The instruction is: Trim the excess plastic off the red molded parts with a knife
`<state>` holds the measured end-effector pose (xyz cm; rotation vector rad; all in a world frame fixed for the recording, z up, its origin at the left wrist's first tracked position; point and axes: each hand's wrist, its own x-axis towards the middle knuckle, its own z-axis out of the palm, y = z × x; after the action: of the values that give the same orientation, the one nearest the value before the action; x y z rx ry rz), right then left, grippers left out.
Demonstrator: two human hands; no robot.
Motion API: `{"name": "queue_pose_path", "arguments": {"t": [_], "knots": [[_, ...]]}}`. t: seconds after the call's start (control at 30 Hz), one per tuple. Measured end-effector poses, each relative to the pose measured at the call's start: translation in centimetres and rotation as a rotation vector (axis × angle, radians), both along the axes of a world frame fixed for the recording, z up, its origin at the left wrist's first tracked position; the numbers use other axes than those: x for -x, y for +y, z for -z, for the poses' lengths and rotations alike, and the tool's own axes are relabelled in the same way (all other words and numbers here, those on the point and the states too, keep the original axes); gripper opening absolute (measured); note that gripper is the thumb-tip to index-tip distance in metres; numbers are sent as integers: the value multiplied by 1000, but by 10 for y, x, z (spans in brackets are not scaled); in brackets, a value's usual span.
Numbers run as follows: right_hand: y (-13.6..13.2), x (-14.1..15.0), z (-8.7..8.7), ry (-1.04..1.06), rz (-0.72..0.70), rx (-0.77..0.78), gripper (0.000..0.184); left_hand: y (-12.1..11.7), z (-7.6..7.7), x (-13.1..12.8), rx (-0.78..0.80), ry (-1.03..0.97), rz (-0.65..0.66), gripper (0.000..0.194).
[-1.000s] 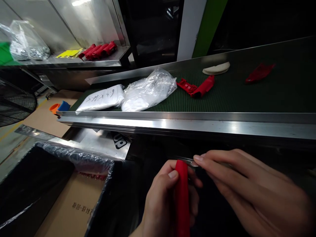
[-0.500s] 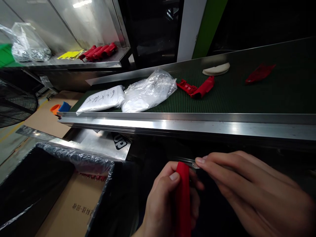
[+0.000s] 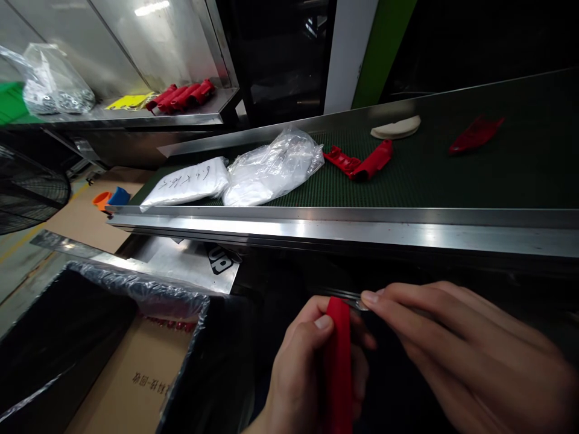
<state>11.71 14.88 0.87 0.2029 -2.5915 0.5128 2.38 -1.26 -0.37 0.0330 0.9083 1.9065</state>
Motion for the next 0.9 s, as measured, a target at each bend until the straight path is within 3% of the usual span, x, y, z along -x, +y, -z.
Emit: {"name": "queue_pose_path", "arguments": {"t": [0.47,0.9], "knots": [[-7,-12,5,-49,2,1,51,-3,4,0,107,-78,-21,28],[-23,-19,8,-75,2,-17,39,2,-10,14,104,-105,-22,25]]}}
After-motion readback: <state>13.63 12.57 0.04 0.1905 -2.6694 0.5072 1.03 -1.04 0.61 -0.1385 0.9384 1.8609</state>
